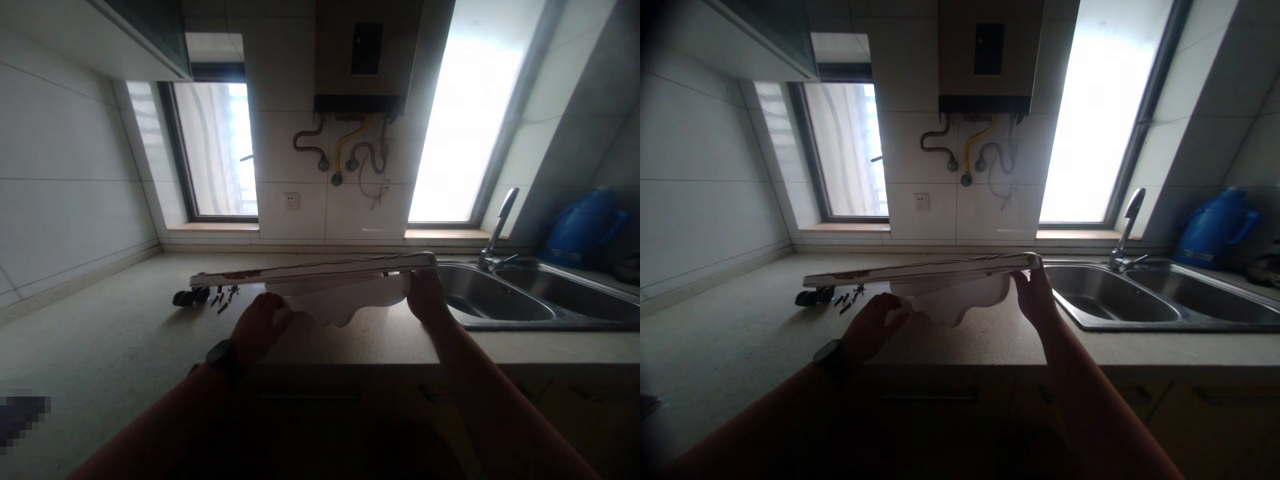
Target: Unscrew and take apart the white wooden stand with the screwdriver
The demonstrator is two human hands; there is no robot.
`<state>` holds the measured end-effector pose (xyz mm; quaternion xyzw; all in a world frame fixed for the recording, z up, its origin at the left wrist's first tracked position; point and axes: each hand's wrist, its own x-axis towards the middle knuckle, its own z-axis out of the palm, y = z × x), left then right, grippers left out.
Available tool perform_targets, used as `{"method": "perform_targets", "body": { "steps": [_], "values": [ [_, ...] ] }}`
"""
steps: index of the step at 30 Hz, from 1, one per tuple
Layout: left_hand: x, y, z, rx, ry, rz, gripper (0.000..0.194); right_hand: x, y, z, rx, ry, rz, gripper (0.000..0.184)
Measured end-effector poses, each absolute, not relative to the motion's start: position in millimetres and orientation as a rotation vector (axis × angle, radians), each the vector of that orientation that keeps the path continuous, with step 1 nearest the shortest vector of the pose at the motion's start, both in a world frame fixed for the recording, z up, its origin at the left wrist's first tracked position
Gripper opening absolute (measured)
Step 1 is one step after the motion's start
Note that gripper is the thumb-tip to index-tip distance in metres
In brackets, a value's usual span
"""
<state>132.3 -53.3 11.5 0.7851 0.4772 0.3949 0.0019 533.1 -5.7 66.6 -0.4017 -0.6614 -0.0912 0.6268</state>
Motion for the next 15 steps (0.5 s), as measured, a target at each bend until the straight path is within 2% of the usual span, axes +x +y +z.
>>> {"method": "perform_targets", "body": {
  "steps": [1,4,6,12,15],
  "values": [
    [151.0,-61.9,16.8,2.572,1.447,1.274,0.041,532.6,-6.6,66.1,-0.917,-1.521,-0.210,0.032],
    [203.9,-79.4,30.5,2.761,1.311,1.391,0.084,530.5,-11.2,65.6,-0.902,-1.544,-0.202,0.033],
    [230.9,-81.3,35.3,2.786,1.262,1.424,0.099,529.0,-15.0,66.2,-0.887,-1.557,-0.200,0.032],
    [264.2,-65.0,33.3,2.697,1.348,1.446,0.061,531.0,-17.5,66.3,-0.827,-1.616,-0.214,0.024],
    [264.4,-62.3,29.4,2.699,1.405,1.439,0.056,534.7,-14.6,64.6,-0.832,-1.660,-0.222,0.025]
  ]
}}
